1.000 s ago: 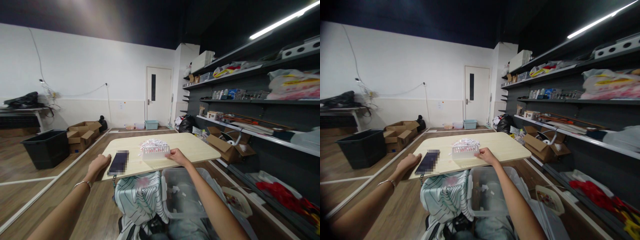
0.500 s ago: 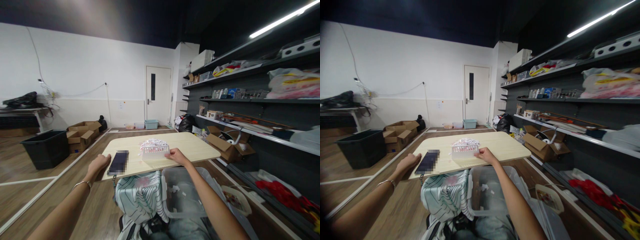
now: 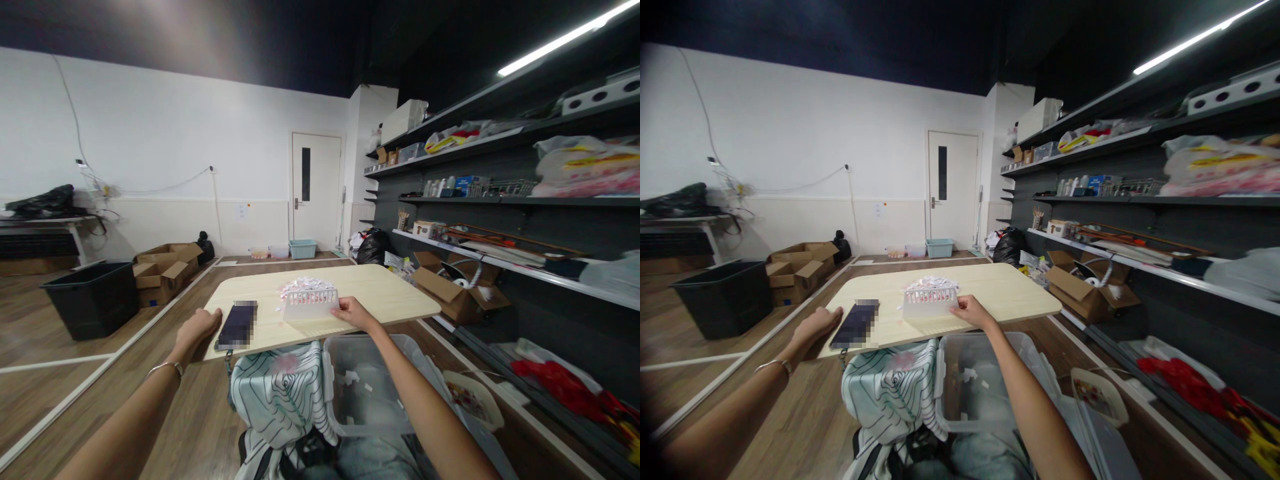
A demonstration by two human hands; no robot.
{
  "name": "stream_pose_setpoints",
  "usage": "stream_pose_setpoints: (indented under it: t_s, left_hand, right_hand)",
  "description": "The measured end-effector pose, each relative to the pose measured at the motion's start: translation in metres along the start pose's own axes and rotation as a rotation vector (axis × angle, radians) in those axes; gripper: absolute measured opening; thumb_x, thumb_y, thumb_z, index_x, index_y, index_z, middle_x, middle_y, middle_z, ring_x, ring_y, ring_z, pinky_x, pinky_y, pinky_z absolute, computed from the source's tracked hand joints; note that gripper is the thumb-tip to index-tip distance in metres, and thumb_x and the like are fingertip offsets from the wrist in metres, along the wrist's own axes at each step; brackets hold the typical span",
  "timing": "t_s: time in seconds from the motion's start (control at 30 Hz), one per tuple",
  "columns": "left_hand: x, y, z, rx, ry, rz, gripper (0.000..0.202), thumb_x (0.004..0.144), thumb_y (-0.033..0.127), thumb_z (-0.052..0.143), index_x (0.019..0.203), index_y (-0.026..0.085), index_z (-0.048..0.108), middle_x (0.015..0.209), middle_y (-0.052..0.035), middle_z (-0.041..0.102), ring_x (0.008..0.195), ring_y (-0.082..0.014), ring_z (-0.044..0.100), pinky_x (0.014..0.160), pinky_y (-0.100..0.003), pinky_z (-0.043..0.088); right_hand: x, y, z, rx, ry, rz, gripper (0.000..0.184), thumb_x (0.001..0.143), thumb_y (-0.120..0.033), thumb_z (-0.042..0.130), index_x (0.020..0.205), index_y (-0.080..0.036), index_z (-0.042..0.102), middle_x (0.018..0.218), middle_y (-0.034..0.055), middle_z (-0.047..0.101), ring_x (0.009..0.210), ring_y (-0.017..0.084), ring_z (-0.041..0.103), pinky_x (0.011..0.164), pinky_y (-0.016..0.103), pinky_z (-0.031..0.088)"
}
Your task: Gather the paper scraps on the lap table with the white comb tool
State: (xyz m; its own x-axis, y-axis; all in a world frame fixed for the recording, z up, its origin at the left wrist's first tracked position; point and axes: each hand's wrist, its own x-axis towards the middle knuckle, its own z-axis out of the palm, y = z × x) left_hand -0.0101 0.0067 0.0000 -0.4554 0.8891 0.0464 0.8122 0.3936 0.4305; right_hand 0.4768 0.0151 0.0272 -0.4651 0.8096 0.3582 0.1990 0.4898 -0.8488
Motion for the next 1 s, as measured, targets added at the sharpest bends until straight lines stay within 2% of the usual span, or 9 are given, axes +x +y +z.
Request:
stream_pose_setpoints:
  t_s: [0.3,0.5,0.67,1.0]
  left_hand:
    - [-0.0009,0.0010,-0.0013,0.004,0.009,0.011,0.086,0.088,0.062,0.036,0.130,-0.008,0.063,0.116,-0.0365,0.071,0.108,-0.0488,0.070,0.087,-0.052,0.052]
    - [-0.0017,0.0024,-0.0017,0.035,0.003,-0.006,0.086,0.088,0.063,0.035,0.133,-0.006,0.062,0.120,-0.0342,0.071,0.112,-0.0461,0.070,0.092,-0.050,0.052]
    - [-0.0015,0.0017,-0.0022,0.020,0.000,0.007,0.087,0.089,0.062,0.033,0.132,-0.008,0.062,0.120,-0.0361,0.070,0.111,-0.0477,0.069,0.090,-0.052,0.053]
    - [-0.0072,0.0043,-0.0036,0.019,0.029,0.014,0.085,0.090,0.061,0.034,0.131,-0.007,0.063,0.122,-0.0362,0.069,0.110,-0.0491,0.069,0.089,-0.053,0.052]
  right_hand:
    - [0.0011,-0.0004,0.0019,-0.016,-0.025,0.005,0.055,0.071,-0.069,0.076,0.078,-0.015,0.073,0.076,0.0031,0.068,0.078,0.021,0.060,0.077,0.033,0.050]
    - [0.0021,-0.0021,0.0035,-0.076,-0.008,0.001,0.047,0.076,-0.061,0.078,0.078,-0.014,0.074,0.074,0.0044,0.069,0.080,0.023,0.061,0.081,0.036,0.052]
    - [0.0022,-0.0044,0.0034,-0.073,-0.031,0.006,0.045,0.078,-0.058,0.078,0.082,-0.013,0.076,0.077,0.0056,0.072,0.083,0.024,0.063,0.083,0.037,0.053]
    - [-0.0001,-0.0018,0.0004,-0.060,-0.053,0.003,0.053,0.076,-0.066,0.075,0.085,-0.014,0.079,0.084,0.0050,0.075,0.084,0.024,0.065,0.086,0.038,0.052]
